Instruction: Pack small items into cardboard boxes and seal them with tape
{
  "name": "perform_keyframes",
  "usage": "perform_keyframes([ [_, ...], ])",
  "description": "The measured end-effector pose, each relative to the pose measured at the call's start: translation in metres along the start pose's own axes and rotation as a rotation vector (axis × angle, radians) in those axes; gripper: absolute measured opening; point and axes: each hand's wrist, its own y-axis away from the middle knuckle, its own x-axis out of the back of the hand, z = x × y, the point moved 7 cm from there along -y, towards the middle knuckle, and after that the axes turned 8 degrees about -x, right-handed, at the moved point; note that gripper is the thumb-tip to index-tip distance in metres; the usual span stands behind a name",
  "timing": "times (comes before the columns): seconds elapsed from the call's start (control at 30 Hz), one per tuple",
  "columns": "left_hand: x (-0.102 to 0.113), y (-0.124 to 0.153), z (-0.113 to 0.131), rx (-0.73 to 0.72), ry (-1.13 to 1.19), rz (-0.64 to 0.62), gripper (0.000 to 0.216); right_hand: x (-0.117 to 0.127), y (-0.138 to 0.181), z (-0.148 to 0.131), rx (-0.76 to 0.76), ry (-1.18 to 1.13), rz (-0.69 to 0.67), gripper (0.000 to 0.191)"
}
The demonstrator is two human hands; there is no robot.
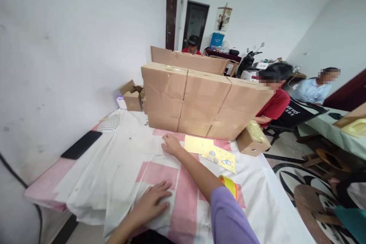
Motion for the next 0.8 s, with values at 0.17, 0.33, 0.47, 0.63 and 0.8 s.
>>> perform_keyframes([
  [0.17, 0.149, -0.039, -0.069, 0.106, 0.215, 0.337, 0.029, -0.063, -0.018, -0.012, -0.026, 0.040, -0.047, 0.047],
  [0.33, 0.321, -0.109, -0.162, 0.337, 0.005, 0.755, 0.043, -0.070, -0.019, -0.005, -0.037, 0.028, -0.031, 0.048],
  [0.47, 0.396, -0.179, -0.196, 0.383, -0.066, 0.769, 0.064, -0.070, -0.022, -0.003, -0.045, -0.012, -0.009, 0.048],
  [0.63, 0.422, -0.226, -0.217, 0.556, -0.049, 0.724, 0.079, -0.071, -0.022, 0.000, -0.059, -0.048, 0.004, 0.049],
  [0.8, 0.413, -0.209, -0.188, 0.581, -0.087, 0.705, 0.090, -0.075, -0.022, 0.003, -0.066, -0.057, 0.016, 0.050],
])
